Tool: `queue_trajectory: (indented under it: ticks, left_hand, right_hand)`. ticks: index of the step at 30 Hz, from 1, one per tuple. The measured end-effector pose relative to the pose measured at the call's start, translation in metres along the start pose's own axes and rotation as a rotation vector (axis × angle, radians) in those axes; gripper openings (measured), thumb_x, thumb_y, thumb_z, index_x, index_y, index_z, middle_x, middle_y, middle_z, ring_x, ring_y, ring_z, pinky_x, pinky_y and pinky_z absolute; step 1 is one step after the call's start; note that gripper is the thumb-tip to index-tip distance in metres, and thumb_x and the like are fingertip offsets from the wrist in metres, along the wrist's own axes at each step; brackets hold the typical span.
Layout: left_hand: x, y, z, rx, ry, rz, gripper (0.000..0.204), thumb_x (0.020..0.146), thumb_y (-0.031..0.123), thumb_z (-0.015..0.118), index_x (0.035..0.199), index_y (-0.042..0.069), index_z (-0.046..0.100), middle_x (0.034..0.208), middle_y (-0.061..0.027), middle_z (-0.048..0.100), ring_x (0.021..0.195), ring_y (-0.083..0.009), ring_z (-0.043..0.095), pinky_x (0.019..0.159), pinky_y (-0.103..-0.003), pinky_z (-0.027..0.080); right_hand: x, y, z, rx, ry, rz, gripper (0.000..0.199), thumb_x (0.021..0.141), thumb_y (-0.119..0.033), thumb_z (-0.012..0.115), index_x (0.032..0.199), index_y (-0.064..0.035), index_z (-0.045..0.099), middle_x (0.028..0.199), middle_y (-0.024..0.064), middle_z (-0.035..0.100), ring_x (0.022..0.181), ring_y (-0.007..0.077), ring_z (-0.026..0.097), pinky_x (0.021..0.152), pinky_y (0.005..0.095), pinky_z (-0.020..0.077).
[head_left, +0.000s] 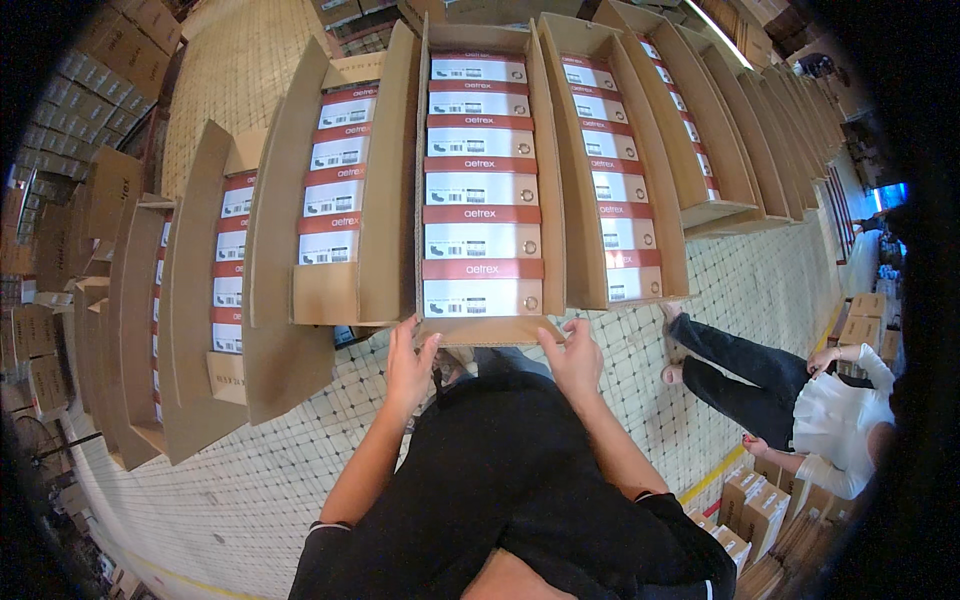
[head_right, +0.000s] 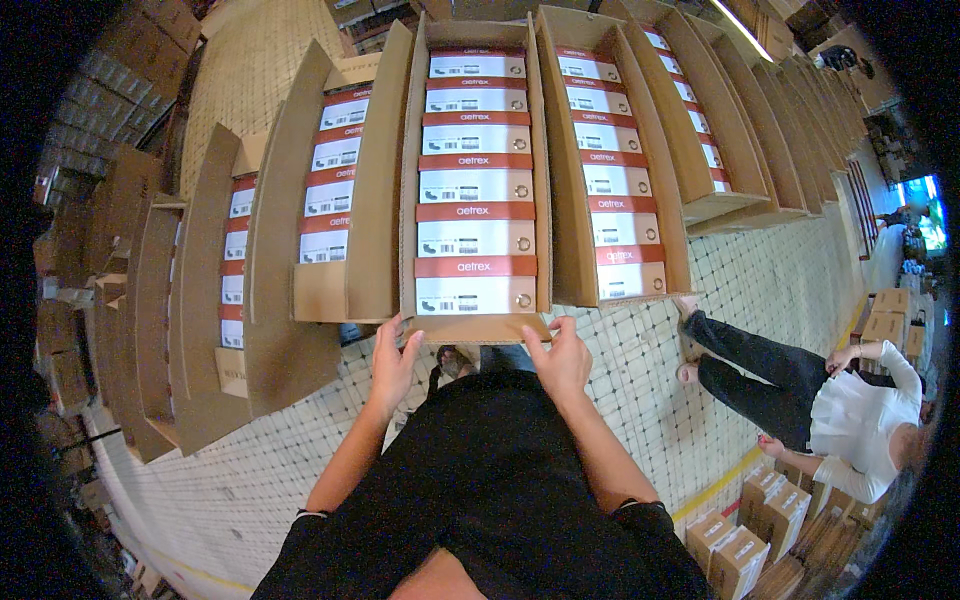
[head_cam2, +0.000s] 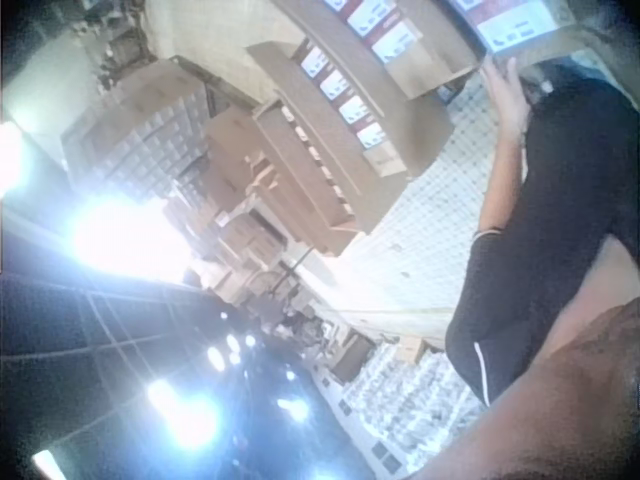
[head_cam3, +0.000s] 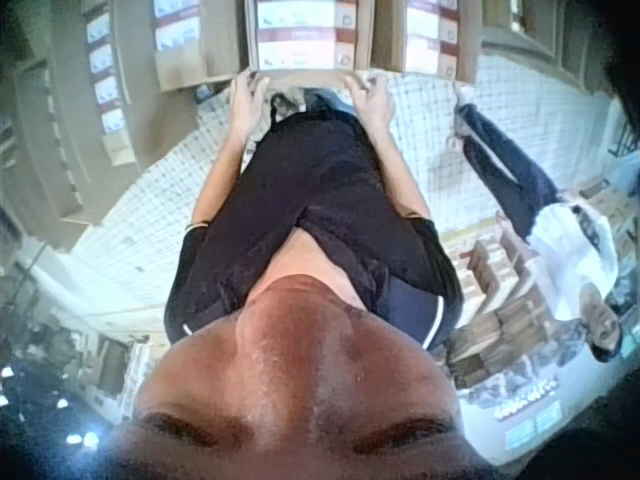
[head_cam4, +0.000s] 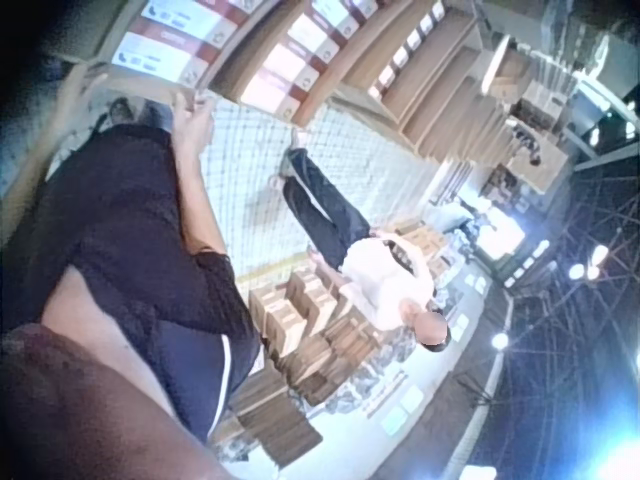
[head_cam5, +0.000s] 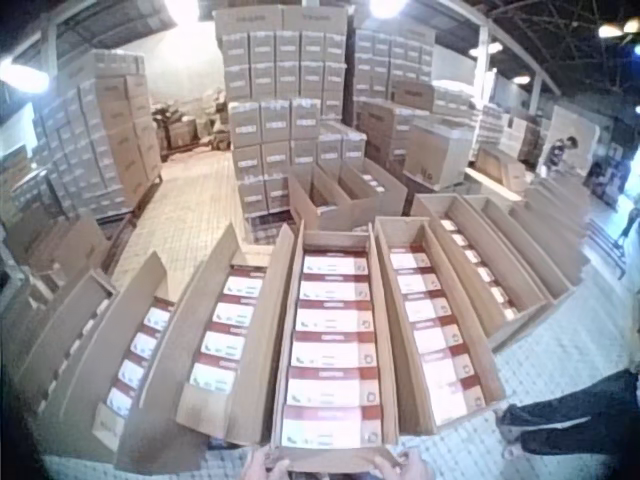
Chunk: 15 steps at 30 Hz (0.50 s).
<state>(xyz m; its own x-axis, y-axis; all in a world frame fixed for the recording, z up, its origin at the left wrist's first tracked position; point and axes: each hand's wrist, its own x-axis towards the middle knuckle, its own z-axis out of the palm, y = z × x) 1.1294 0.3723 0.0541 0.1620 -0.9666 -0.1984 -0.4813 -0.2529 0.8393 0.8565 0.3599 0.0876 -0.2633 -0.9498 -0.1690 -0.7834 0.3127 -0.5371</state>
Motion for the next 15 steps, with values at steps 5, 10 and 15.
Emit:
queue_trajectory:
  ticks: [5, 10, 15]
  left_hand:
    - [0.017, 0.007, 0.000, -0.077, 0.003, -0.068, 0.044, 0.093, 0.025, 0.070, 0.123, -0.003, 0.054, 0.114, -0.0223, 0.064, 0.109, -0.0345, 0.063, 0.095, -0.041, 0.048]
    - [0.030, 0.010, -0.002, -0.084, -0.008, -0.105, 0.043, 0.090, 0.023, 0.073, 0.118, -0.004, 0.055, 0.111, -0.0206, 0.066, 0.104, -0.0316, 0.065, 0.092, -0.039, 0.050]
    - [0.035, 0.012, -0.004, -0.026, -0.023, -0.094, 0.045, 0.090, 0.022, 0.072, 0.123, -0.003, 0.054, 0.114, -0.0205, 0.065, 0.106, -0.0305, 0.064, 0.094, -0.039, 0.049]
  right_hand:
    - [0.022, -0.011, 0.006, 0.007, 0.140, -0.251, 0.044, 0.084, -0.031, 0.077, 0.116, -0.0061, 0.059, 0.096, 0.0172, 0.061, 0.090, 0.0357, 0.061, 0.075, 0.0462, 0.0479]
    - [0.056, -0.022, 0.009, 0.011, 0.175, -0.488, 0.051, 0.088, -0.024, 0.071, 0.130, 0.0009, 0.053, 0.130, 0.0254, 0.048, 0.119, 0.0393, 0.049, 0.100, 0.0445, 0.0424]
    - [0.079, -0.024, 0.011, 0.017, 0.001, -0.401, 0.053, 0.093, -0.023, 0.063, 0.138, 0.0006, 0.049, 0.140, 0.0308, 0.041, 0.130, 0.0456, 0.043, 0.109, 0.0476, 0.0375]
